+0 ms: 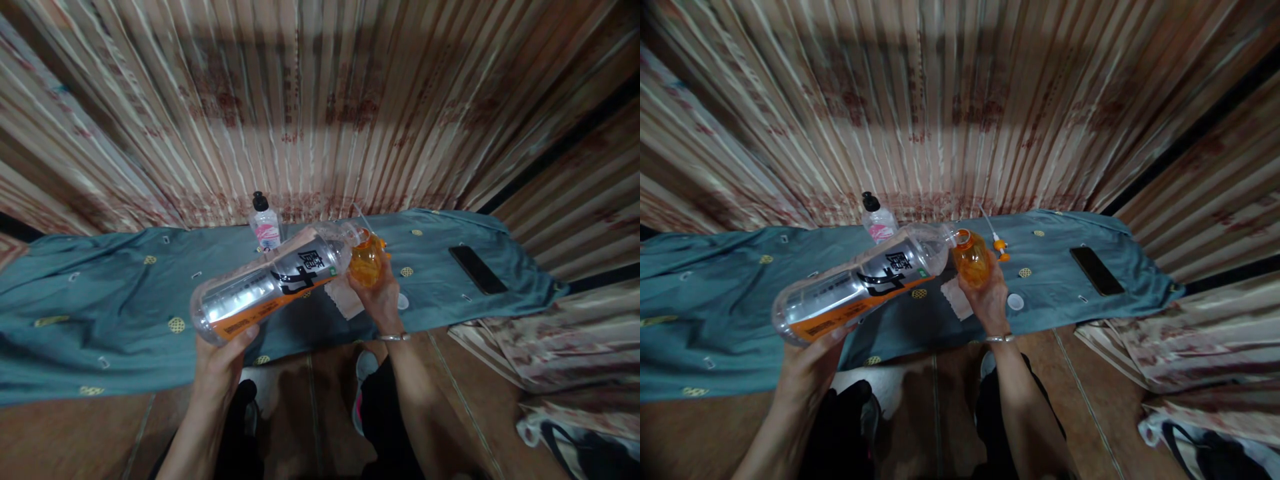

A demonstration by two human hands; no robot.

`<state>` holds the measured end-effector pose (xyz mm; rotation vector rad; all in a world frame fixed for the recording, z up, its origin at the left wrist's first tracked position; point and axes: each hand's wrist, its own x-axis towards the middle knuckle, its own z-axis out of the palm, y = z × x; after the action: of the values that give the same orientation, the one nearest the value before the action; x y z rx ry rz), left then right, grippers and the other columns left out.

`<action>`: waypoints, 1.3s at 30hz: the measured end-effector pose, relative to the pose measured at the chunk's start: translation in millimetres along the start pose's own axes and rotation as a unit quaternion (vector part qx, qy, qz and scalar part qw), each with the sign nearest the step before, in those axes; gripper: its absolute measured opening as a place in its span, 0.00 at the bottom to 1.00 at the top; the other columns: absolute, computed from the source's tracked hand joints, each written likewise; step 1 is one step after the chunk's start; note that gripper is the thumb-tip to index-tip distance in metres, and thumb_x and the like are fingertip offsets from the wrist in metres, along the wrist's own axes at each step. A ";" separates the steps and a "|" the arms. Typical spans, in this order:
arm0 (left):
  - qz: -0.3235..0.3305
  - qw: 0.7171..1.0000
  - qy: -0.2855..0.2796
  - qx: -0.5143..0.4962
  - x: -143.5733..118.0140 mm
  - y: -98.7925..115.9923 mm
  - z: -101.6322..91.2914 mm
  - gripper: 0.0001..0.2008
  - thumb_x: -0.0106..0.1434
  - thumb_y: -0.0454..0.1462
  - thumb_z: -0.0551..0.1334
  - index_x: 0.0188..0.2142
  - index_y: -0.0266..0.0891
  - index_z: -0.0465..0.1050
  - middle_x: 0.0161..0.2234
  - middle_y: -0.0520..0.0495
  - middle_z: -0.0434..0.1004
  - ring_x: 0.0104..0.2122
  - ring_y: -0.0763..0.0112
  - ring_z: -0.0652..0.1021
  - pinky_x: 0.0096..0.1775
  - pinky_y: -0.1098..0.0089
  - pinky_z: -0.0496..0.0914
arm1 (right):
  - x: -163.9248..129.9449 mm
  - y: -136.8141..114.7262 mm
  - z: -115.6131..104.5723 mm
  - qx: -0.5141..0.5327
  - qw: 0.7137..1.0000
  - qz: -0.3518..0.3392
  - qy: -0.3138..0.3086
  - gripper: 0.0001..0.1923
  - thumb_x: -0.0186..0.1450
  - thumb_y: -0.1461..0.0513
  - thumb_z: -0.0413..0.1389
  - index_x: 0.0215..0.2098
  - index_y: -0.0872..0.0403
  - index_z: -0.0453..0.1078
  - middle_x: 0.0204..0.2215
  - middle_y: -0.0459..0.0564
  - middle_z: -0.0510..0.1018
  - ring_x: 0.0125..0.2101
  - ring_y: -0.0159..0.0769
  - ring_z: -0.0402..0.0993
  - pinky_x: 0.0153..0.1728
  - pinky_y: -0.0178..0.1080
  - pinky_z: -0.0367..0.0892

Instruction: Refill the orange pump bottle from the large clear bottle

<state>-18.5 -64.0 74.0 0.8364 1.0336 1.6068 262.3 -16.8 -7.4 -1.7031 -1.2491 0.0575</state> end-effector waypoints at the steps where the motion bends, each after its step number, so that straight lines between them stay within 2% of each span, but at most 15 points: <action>1: 0.000 1.000 0.003 0.000 0.6 -0.6 -0.6 0.33 0.44 0.37 0.83 0.51 0.46 0.79 0.48 0.50 0.86 0.46 0.63 0.83 0.55 0.64 0.78 | -0.1 -0.2 0.4 0.001 1.000 0.003 0.000 0.44 0.59 0.47 0.66 0.68 0.56 0.66 0.54 0.62 0.85 0.53 0.57 0.85 0.54 0.59 0.82; 5: -0.004 1.000 0.007 0.002 2.2 -0.4 -2.5 0.36 0.42 0.37 0.83 0.53 0.46 0.79 0.51 0.48 0.85 0.48 0.60 0.83 0.54 0.62 0.79 | -0.7 -0.5 2.3 0.003 1.000 0.003 0.006 0.44 0.59 0.47 0.66 0.69 0.54 0.66 0.54 0.61 0.86 0.52 0.56 0.86 0.52 0.58 0.83; 9: 0.000 1.000 0.000 0.000 1.7 0.3 -3.6 0.38 0.44 0.35 0.82 0.56 0.48 0.79 0.53 0.49 0.85 0.49 0.60 0.83 0.55 0.62 0.78 | -0.9 -0.8 2.4 0.009 1.000 -0.004 0.006 0.45 0.58 0.47 0.67 0.69 0.55 0.66 0.57 0.63 0.84 0.55 0.58 0.84 0.54 0.59 0.82; 16: -0.006 1.000 0.009 0.007 0.4 -1.7 -5.0 0.38 0.42 0.36 0.83 0.55 0.46 0.79 0.49 0.49 0.86 0.48 0.60 0.83 0.55 0.64 0.78 | -1.3 0.3 -0.4 0.016 1.000 0.005 -0.014 0.47 0.59 0.49 0.68 0.72 0.54 0.64 0.57 0.62 0.84 0.54 0.60 0.85 0.53 0.61 0.82; 23: -0.003 1.000 0.000 0.029 0.0 -0.2 -6.7 0.46 0.40 0.37 0.84 0.60 0.46 0.76 0.53 0.44 0.85 0.53 0.51 0.84 0.56 0.58 0.79 | -2.4 5.6 -1.1 0.019 1.000 0.005 -0.012 0.47 0.59 0.47 0.69 0.71 0.54 0.63 0.59 0.63 0.83 0.57 0.59 0.84 0.56 0.58 0.81; 29: -0.007 0.998 0.016 0.057 -5.2 3.6 -3.5 0.46 0.41 0.39 0.83 0.61 0.49 0.75 0.55 0.46 0.84 0.56 0.49 0.83 0.57 0.56 0.79 | -3.1 11.0 -3.9 0.045 0.999 0.005 -0.023 0.49 0.57 0.45 0.72 0.71 0.52 0.64 0.59 0.62 0.84 0.58 0.59 0.84 0.58 0.60 0.80; 35: -0.010 0.998 0.013 0.053 -6.2 2.9 -6.8 0.46 0.42 0.38 0.83 0.61 0.49 0.75 0.55 0.46 0.84 0.57 0.49 0.82 0.59 0.56 0.77 | -0.3 5.9 -7.2 0.075 0.997 0.017 -0.020 0.52 0.54 0.44 0.73 0.70 0.54 0.65 0.63 0.65 0.80 0.63 0.61 0.79 0.64 0.63 0.75; 39: -0.019 0.998 0.011 0.053 -7.2 4.8 -6.3 0.44 0.43 0.38 0.82 0.60 0.49 0.75 0.53 0.46 0.85 0.57 0.49 0.82 0.59 0.57 0.77 | 0.0 2.3 -7.1 0.088 0.994 0.037 -0.045 0.51 0.55 0.44 0.73 0.70 0.53 0.65 0.60 0.62 0.82 0.60 0.59 0.82 0.63 0.60 0.76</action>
<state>-24.1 -72.9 75.7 0.8653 1.1521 1.5428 267.7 -21.5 -5.4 -1.6069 -1.2093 0.2839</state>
